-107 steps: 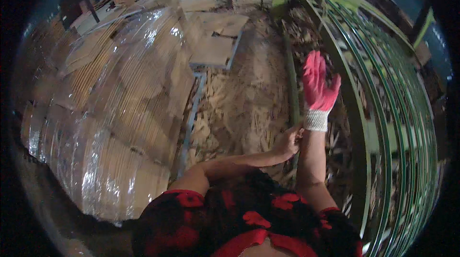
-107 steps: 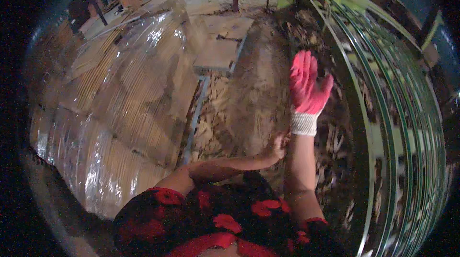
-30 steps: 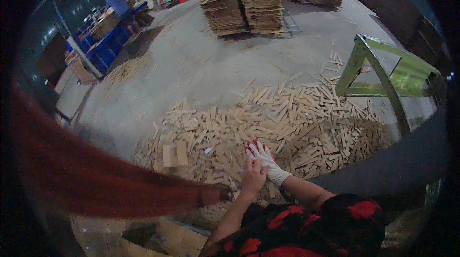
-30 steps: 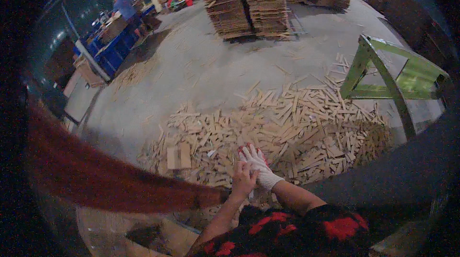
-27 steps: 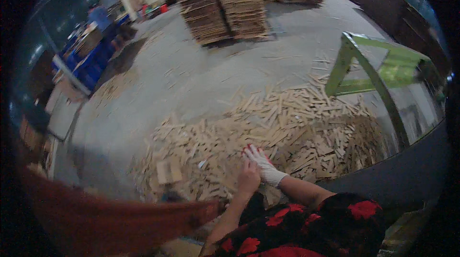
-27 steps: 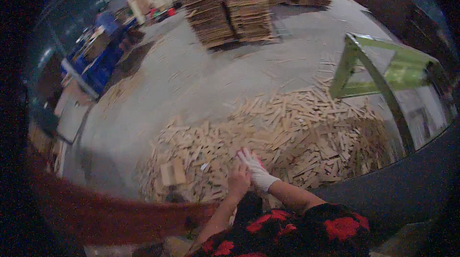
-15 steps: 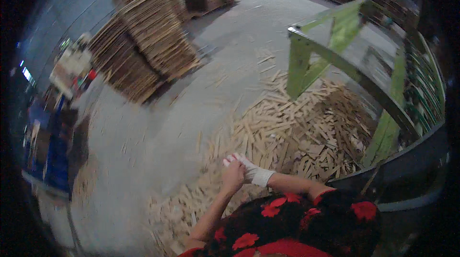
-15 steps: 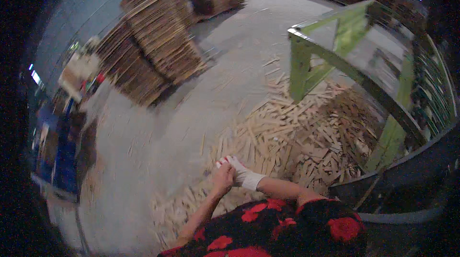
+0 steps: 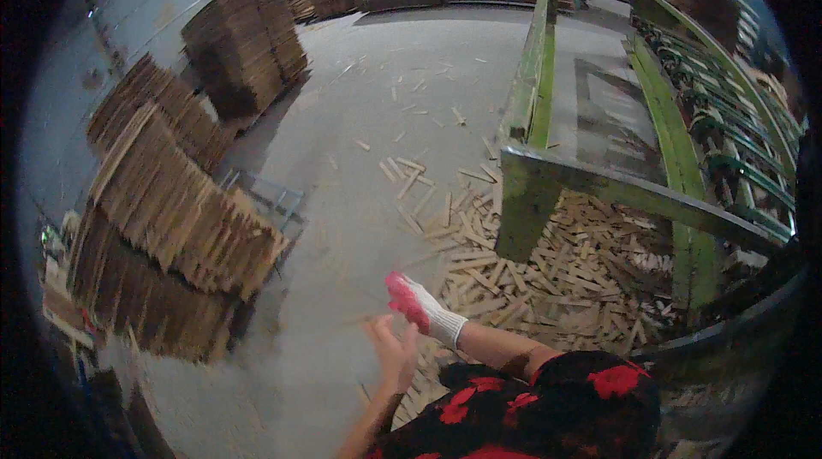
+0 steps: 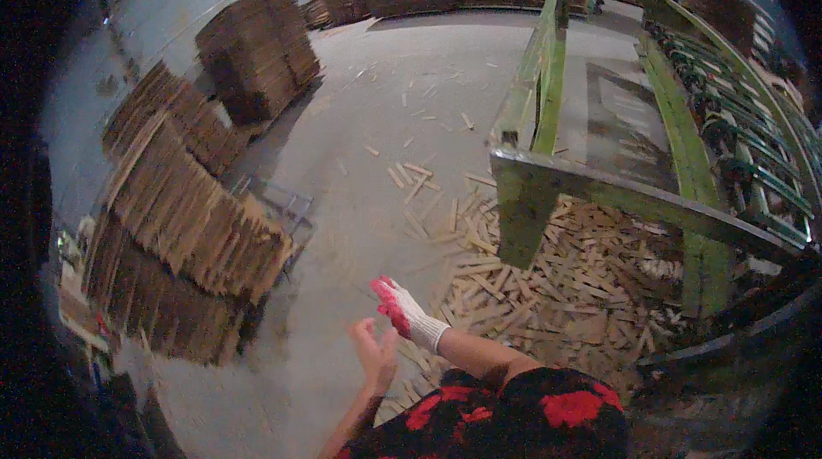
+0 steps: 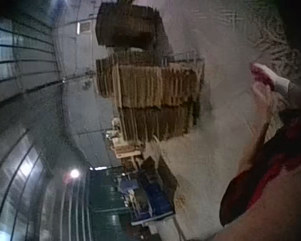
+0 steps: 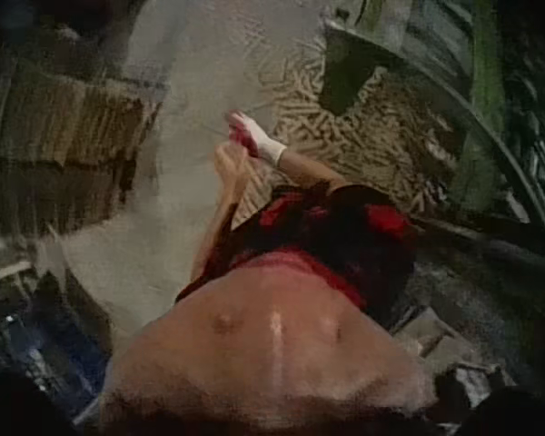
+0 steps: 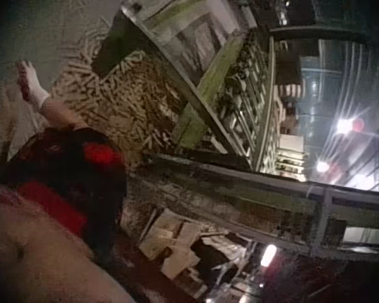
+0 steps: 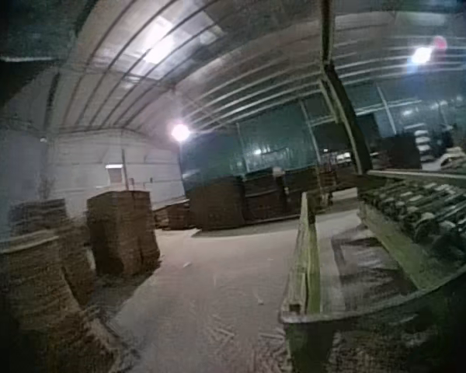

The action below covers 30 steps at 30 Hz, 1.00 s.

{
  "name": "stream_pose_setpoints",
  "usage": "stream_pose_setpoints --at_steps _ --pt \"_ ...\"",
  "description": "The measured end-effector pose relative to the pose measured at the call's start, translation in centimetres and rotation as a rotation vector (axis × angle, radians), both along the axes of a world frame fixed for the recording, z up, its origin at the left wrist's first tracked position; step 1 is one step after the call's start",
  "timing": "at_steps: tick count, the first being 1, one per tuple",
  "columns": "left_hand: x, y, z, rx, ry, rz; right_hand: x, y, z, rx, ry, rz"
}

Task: The person walks through a warehouse and begins assembling flat-packed cardboard boxes on a blue workbench. They fold the flaps and press the seams to form the box shape, repeating the process for multiple units.

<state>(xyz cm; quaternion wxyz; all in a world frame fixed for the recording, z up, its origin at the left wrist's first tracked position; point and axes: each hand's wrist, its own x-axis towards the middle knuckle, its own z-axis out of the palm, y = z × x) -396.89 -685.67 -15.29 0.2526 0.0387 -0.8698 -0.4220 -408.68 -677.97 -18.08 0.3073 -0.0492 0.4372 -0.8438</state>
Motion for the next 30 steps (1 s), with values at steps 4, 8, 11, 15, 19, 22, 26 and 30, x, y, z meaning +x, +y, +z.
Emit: stream_pose_setpoints --at_steps 4,8,11,15,19,22,26,30 --pt "-10.3 -3.1 1.1 0.220 -0.089 -0.154 -10.6 -7.6 -2.2 -0.289 -0.317 -0.072" --pt "-22.3 -7.2 2.2 0.116 0.046 -0.104 -20.8 -10.5 2.3 -0.325 -0.347 -0.146" --pt "-32.4 -9.7 1.3 0.108 0.093 -0.176 -30.4 -11.8 -0.8 -0.520 -0.208 -0.147" --pt "-47.2 -11.5 -0.8 0.146 0.084 -0.279 -45.0 -12.0 -3.1 -0.650 -0.016 -0.131" --pt "-61.1 -9.9 -0.9 0.285 -0.050 -0.533 -55.7 -9.2 -0.2 -0.766 -0.092 -0.312" --pt "-69.4 -7.1 -1.5 0.274 -0.032 -0.663 -62.4 -6.3 4.5 -0.678 -0.048 -0.430" --pt "-81.9 -3.3 -1.5 0.419 -0.096 -0.771 -74.7 -1.2 3.2 -0.824 0.016 -0.543" --pt "-95.7 -0.2 -1.1 1.216 -0.547 -0.526 -88.3 2.3 4.1 -0.950 -0.116 -0.656"
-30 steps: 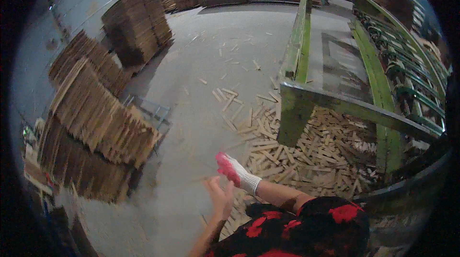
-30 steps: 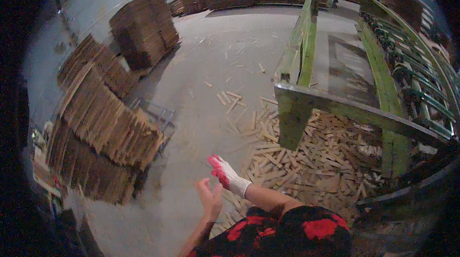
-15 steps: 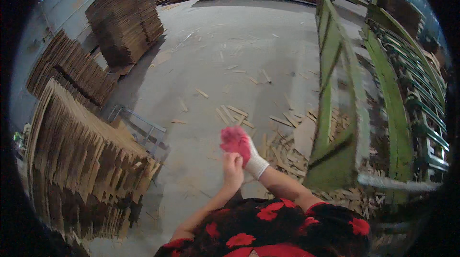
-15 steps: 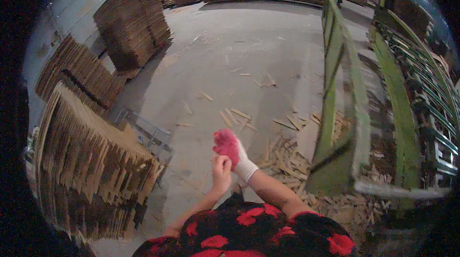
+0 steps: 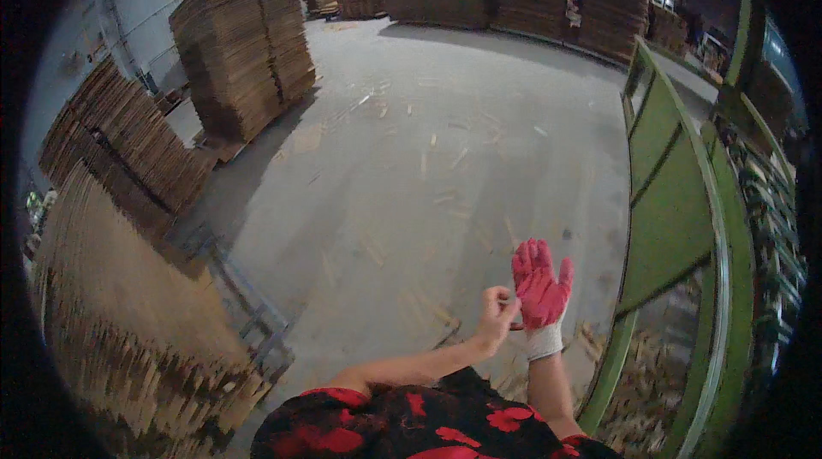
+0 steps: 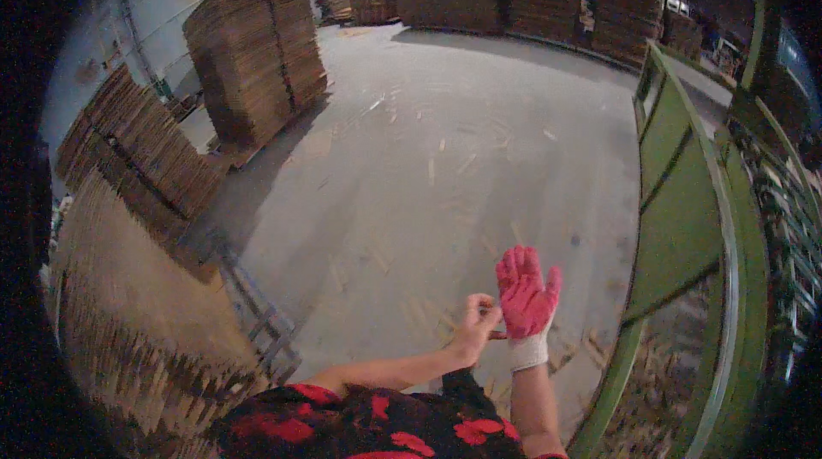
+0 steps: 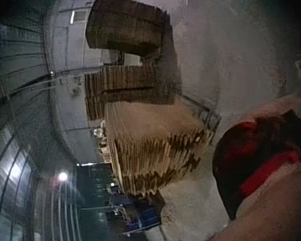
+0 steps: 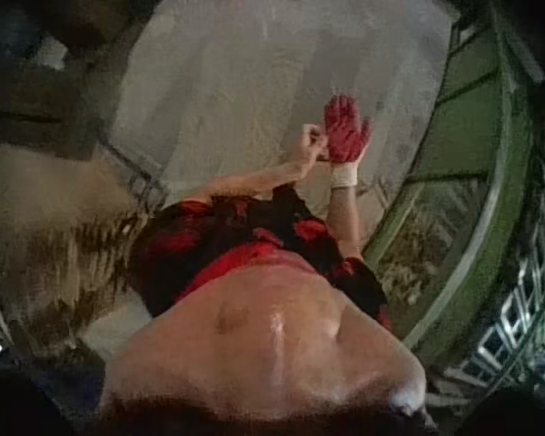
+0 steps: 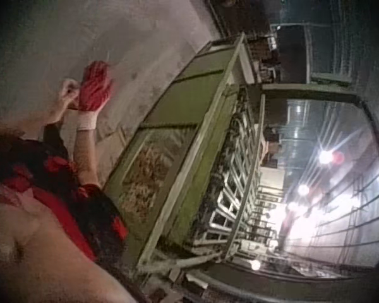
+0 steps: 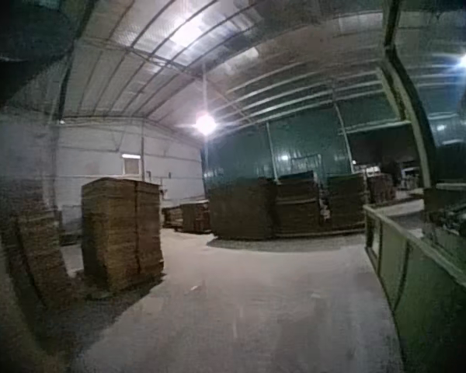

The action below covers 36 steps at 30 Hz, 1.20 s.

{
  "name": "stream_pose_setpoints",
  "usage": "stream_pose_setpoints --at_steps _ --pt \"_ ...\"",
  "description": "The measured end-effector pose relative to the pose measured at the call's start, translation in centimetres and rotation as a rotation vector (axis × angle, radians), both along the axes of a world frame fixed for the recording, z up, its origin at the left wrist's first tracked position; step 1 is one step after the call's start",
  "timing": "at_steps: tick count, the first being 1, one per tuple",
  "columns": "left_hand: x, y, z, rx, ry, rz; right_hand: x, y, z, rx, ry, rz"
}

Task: The person walks through a warehouse and begins assembling flat-packed cardboard boxes on a blue workbench. They fold the flaps and press the seams to form the box shape, repeating the process for multiple units.

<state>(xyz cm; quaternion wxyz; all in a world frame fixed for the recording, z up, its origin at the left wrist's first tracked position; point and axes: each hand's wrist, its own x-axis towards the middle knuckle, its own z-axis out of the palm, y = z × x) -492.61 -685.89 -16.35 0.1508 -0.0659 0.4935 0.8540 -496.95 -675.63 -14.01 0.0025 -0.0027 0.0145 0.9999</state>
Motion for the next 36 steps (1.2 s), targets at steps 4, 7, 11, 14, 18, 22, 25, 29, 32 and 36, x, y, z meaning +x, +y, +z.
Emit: stream_pose_setpoints --at_steps 4,7,11,14,18,22,25,29,32,36 --pt "-16.4 -1.9 2.0 0.218 -0.230 0.032 -11.4 -0.3 3.3 0.029 0.036 0.206" --pt "-26.6 -1.4 5.5 0.461 0.060 0.016 -19.5 -0.5 5.9 0.048 0.046 0.333" --pt "-38.7 1.5 3.2 0.430 0.092 0.001 -30.3 2.6 5.2 0.230 0.108 0.319" --pt "-47.8 7.1 3.0 0.468 0.028 -0.017 -39.1 6.5 4.8 0.342 0.124 0.192" --pt "-61.2 14.9 5.9 0.541 0.105 -0.195 -50.1 11.6 8.8 0.394 0.196 0.009" --pt "-71.9 24.1 7.7 0.530 0.025 -0.341 -60.2 19.5 9.6 0.481 0.156 -0.183" --pt "-79.9 31.1 6.4 0.536 -0.002 -0.463 -68.7 25.5 8.0 0.585 0.228 -0.332" --pt "-92.0 38.1 6.0 0.529 -0.006 -0.525 -81.2 33.1 7.6 0.570 0.266 -0.322" --pt "-99.1 42.5 6.1 0.588 -0.159 -0.476 -91.8 37.6 9.0 0.523 0.246 -0.240" --pt "-108.3 47.2 9.5 0.552 -0.201 -0.445 -103.5 43.2 11.1 0.488 0.339 -0.100"
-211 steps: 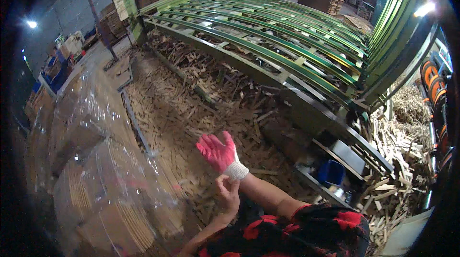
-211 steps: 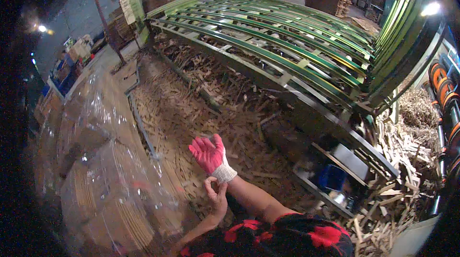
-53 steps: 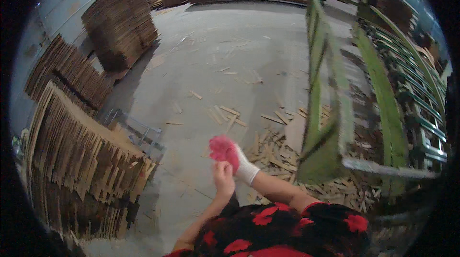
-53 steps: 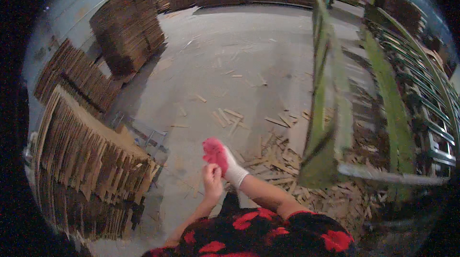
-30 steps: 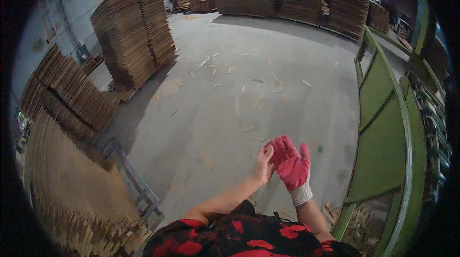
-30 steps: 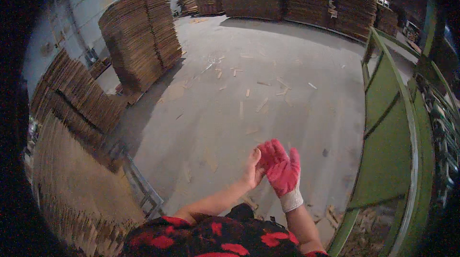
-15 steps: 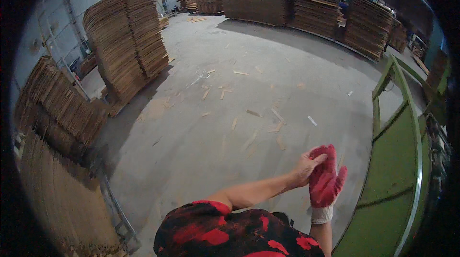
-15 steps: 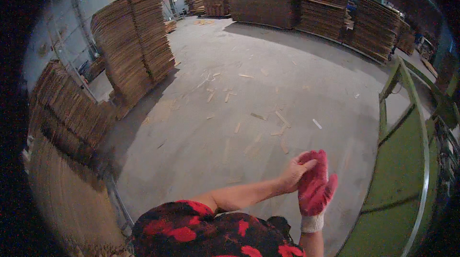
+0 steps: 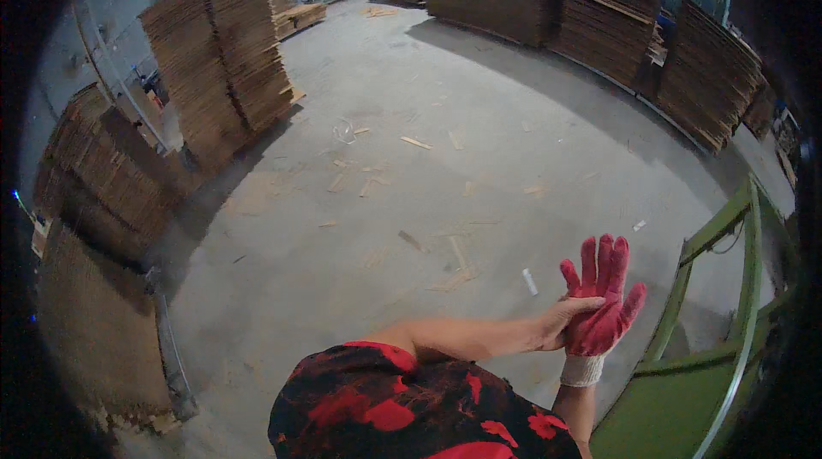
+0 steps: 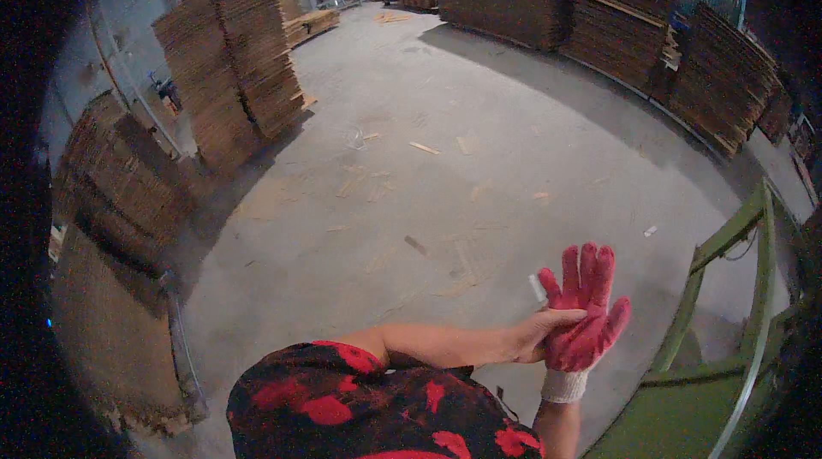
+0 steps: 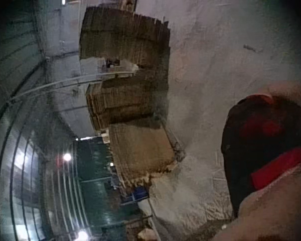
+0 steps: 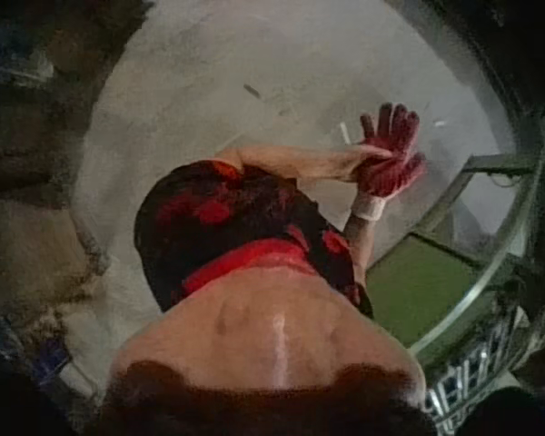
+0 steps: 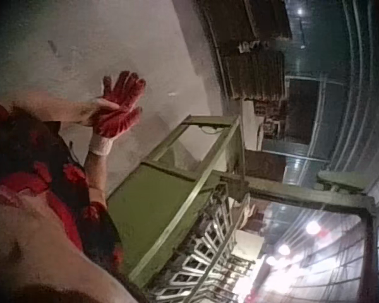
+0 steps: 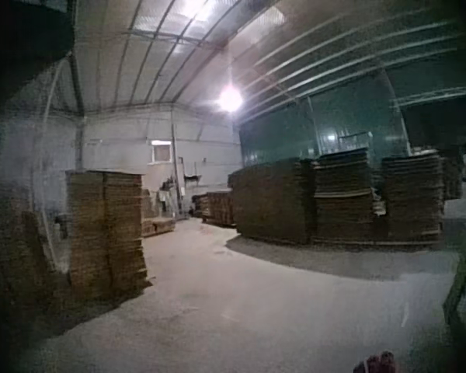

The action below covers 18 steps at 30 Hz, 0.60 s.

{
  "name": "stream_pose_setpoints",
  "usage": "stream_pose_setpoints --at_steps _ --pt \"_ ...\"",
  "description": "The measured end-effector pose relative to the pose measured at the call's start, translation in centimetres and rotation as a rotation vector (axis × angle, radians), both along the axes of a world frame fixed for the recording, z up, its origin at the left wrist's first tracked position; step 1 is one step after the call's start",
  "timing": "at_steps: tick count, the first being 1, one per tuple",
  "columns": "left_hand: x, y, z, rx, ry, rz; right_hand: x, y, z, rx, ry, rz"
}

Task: The person walks through a warehouse and begins assembling flat-packed cardboard boxes on a blue workbench. They fold the flaps and press the seams to form the box shape, repeating the process for multiple units.

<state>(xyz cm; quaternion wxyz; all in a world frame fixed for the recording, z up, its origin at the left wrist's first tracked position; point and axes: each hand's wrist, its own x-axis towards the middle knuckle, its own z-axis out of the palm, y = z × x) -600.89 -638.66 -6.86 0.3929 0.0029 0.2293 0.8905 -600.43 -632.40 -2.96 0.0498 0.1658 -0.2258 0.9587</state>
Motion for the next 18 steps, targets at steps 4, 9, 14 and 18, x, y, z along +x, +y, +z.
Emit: stream_pose_setpoints --at_steps 4,9,14,18 --pt "-11.7 8.0 -3.8 0.019 -0.145 -0.072 -12.2 6.8 -1.3 -0.056 0.033 0.085" --pt "-24.8 17.6 -7.7 -0.079 -0.030 -0.217 -27.3 18.8 -3.8 -0.238 -0.074 -0.041" --pt "-32.4 30.5 -5.7 -0.146 0.152 -0.511 -36.0 33.4 -2.8 -0.332 -0.126 -0.305" --pt "-41.1 40.3 -8.1 -0.338 0.156 -0.573 -45.0 43.3 -6.1 -0.113 -0.102 -0.595"
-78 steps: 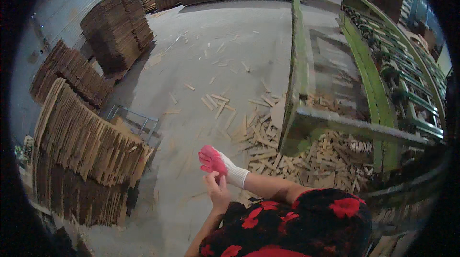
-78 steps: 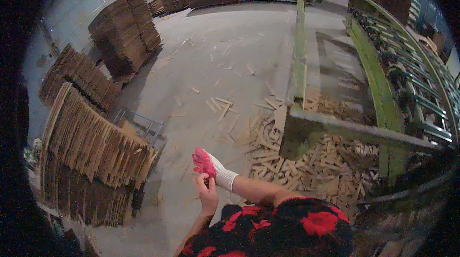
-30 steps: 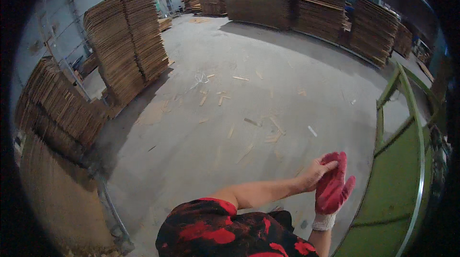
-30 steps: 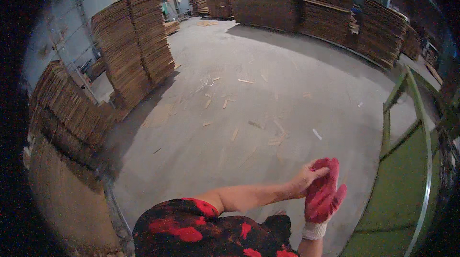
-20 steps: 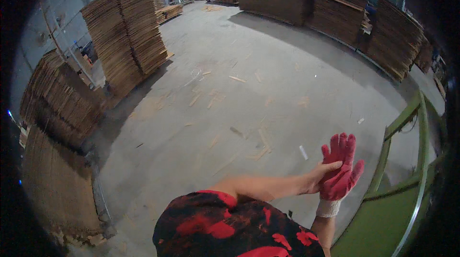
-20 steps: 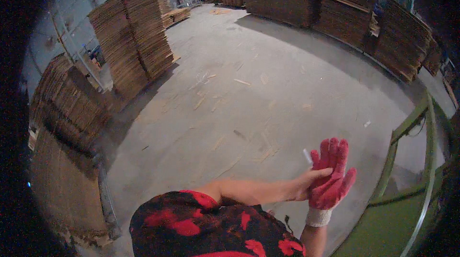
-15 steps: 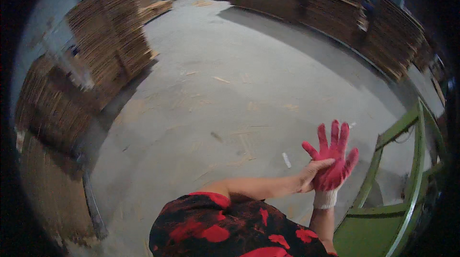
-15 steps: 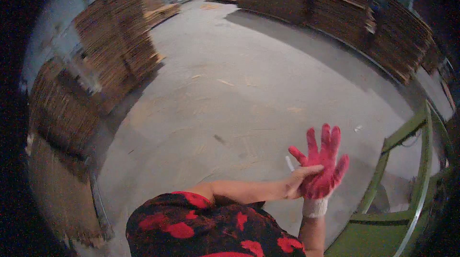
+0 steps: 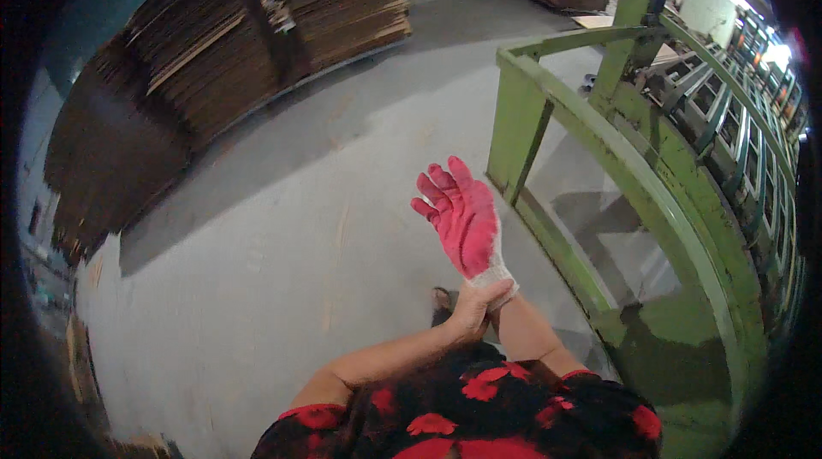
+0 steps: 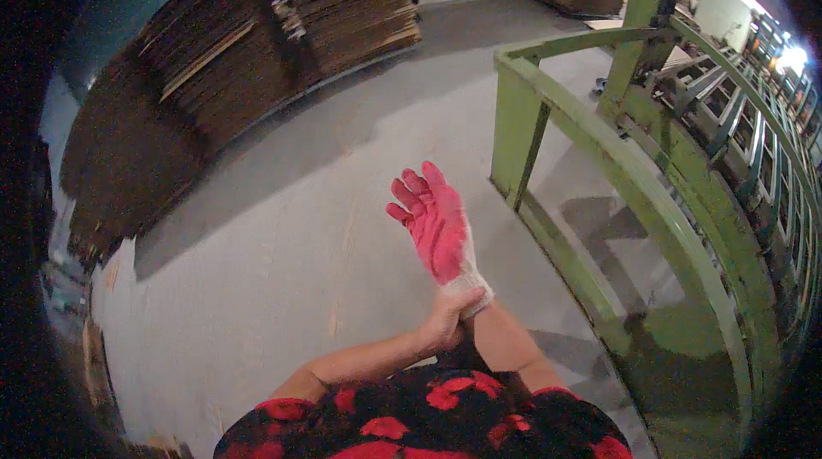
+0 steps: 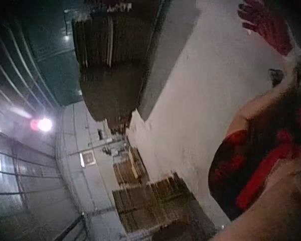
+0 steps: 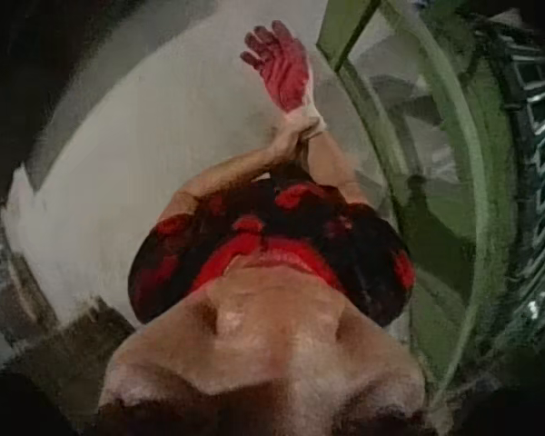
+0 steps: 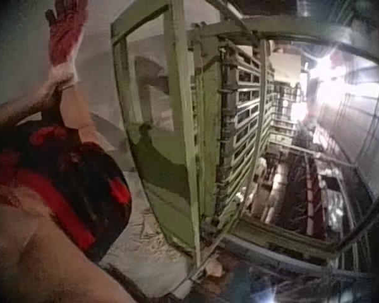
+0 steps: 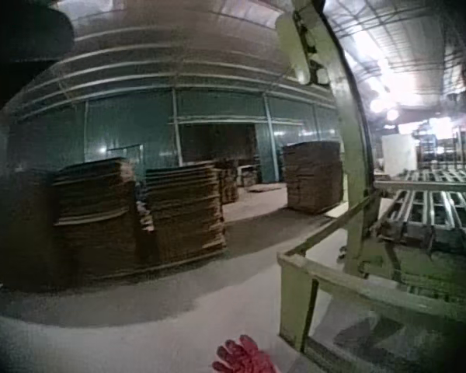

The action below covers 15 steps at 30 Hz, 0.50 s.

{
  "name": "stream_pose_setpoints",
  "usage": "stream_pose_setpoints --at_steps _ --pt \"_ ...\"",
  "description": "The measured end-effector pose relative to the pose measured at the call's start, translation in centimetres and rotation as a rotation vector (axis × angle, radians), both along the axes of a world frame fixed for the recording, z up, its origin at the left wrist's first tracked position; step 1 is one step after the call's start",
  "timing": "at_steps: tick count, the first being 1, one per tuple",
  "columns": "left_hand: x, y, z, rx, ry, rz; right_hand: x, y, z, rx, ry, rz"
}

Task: The person walks through a warehouse and begins assembling flat-packed cardboard boxes on a blue workbench. They fold the flaps and press the seams to form the box shape, repeating the process for multiple units.

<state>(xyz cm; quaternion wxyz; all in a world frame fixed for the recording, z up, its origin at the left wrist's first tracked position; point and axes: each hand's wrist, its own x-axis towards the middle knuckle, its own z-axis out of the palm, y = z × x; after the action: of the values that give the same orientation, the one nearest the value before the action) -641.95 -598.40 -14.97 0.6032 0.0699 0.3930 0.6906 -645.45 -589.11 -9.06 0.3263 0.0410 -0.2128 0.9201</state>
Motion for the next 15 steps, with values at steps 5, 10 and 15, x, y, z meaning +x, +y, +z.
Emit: stream_pose_setpoints --at_steps 5,10,15 --pt "-12.4 12.2 -2.2 -0.066 0.110 0.077 -14.3 13.7 -1.3 0.374 -0.252 -0.287" --pt "-24.0 20.2 0.1 -0.099 0.483 -0.054 -27.3 22.8 0.5 0.395 -0.319 -0.260" --pt "-32.6 30.3 -2.8 -0.025 0.843 -0.119 -34.1 35.4 -3.5 0.009 -0.439 -0.223"
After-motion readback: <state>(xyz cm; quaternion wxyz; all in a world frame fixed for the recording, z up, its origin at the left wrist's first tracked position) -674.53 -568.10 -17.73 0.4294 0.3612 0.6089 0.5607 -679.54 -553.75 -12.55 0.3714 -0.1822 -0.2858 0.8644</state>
